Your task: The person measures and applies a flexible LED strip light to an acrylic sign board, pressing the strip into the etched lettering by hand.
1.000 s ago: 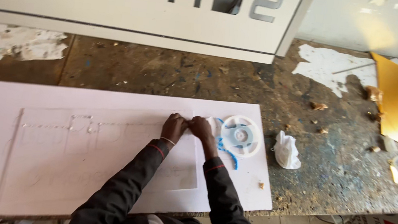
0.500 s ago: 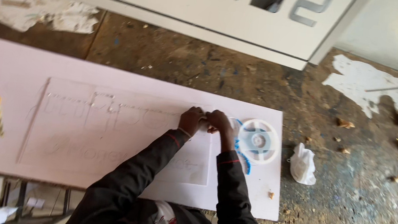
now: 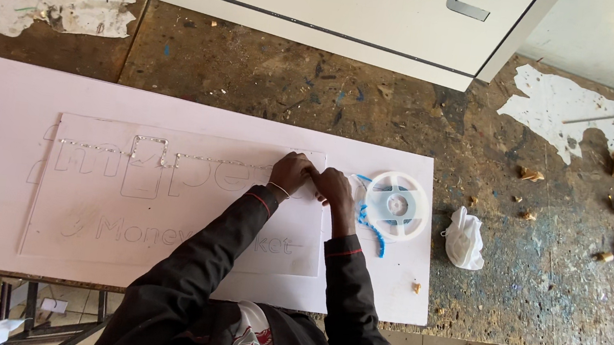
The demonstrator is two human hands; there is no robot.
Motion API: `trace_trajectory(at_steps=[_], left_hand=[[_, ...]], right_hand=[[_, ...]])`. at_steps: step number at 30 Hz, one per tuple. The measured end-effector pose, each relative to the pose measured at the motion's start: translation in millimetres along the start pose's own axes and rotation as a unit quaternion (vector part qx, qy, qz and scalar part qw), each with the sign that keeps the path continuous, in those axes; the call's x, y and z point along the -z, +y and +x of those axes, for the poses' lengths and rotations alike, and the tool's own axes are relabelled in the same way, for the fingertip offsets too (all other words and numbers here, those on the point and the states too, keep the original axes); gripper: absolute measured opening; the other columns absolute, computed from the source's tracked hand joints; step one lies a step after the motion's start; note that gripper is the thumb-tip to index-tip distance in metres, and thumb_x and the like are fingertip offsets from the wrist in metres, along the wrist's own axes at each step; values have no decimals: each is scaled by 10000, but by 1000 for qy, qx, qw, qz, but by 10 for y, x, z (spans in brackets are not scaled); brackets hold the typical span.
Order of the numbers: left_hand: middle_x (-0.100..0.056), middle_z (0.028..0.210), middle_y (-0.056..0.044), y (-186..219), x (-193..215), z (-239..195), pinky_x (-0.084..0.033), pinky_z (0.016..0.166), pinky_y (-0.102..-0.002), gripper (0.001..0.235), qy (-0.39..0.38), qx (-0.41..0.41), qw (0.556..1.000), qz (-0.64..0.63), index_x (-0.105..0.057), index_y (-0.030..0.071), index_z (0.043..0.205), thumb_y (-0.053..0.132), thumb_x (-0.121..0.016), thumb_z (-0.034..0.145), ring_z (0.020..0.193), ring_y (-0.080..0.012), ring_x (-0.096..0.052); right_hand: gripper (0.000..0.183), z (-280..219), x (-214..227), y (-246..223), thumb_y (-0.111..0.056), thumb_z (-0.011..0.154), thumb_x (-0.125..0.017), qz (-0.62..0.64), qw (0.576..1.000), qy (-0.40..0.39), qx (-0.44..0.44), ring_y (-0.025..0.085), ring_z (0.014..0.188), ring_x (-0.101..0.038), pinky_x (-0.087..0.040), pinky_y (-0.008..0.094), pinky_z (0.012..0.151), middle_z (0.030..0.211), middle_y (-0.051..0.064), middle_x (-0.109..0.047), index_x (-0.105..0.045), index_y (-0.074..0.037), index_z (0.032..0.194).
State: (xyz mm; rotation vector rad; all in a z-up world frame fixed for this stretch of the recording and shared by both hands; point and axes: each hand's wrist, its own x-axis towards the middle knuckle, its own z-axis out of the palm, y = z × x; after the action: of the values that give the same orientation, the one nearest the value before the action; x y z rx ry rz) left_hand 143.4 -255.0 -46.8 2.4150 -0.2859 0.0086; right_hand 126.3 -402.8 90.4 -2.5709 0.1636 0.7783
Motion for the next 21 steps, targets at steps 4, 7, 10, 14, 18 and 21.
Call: trace_trajectory(at_steps=[4, 7, 10, 14, 18, 21], left_hand=[[-742, 1115, 39, 113, 165, -6, -641, 1061, -410, 114, -53, 10, 998, -12, -829, 288, 1087, 238, -790, 993, 1185, -222, -695], [-735, 1110, 47, 141, 176, -52, -638, 1062, -408, 96, -55, 6, 998, -17, -829, 288, 1094, 276, -820, 1000, 1181, -205, -691], [-731, 1078, 51, 129, 183, -62, -639, 1050, -394, 79, -43, -1, 999, -16, -826, 288, 1070, 321, -851, 1003, 1164, -198, -700], [-731, 1051, 29, 205, 299, -81, -633, 1044, -422, 51, -51, -1, 998, -40, -818, 261, 1083, 272, -832, 1035, 1142, -224, -698], [-723, 1056, 37, 259, 412, -108, -631, 1045, -418, 69, -68, -2, 997, -36, -813, 282, 1114, 288, -823, 1045, 1130, -215, -689], [-760, 1043, 2, 260, 438, -163, -639, 1008, -424, 82, -53, -4, 997, -59, -831, 238, 1110, 241, -847, 1030, 1104, -237, -719]], right_hand=[[596, -190, 103, -98, -535, 972, -639, 71, 996, -55, -7, 360, 694, -848, -721, 495, 676, 777, 215, -831, -801, 36, 911], [592, -103, 69, 92, -553, 954, -672, 43, 998, -49, -11, 329, 641, -832, -726, 480, 676, 727, 189, -817, -815, 17, 879], [575, -212, 228, 65, -569, 969, -677, -27, 998, -54, 1, 281, 655, -836, -711, 457, 776, 713, 141, -816, -823, -17, 899], [591, -22, -73, 286, -600, 918, -762, -127, 989, 42, 63, 450, 1138, -835, -642, 581, 1016, 1121, 241, -861, -842, -76, 1179], [402, 228, -540, 576, -506, 925, -788, -127, 969, 180, 116, 390, 1045, -837, -623, 537, 1000, 975, 150, -838, -794, -127, 1060], [403, -91, -442, 454, -138, 951, -835, 77, 953, 274, 107, 453, 1079, -781, -633, 563, 948, 1077, 191, -748, -734, -76, 1336]])
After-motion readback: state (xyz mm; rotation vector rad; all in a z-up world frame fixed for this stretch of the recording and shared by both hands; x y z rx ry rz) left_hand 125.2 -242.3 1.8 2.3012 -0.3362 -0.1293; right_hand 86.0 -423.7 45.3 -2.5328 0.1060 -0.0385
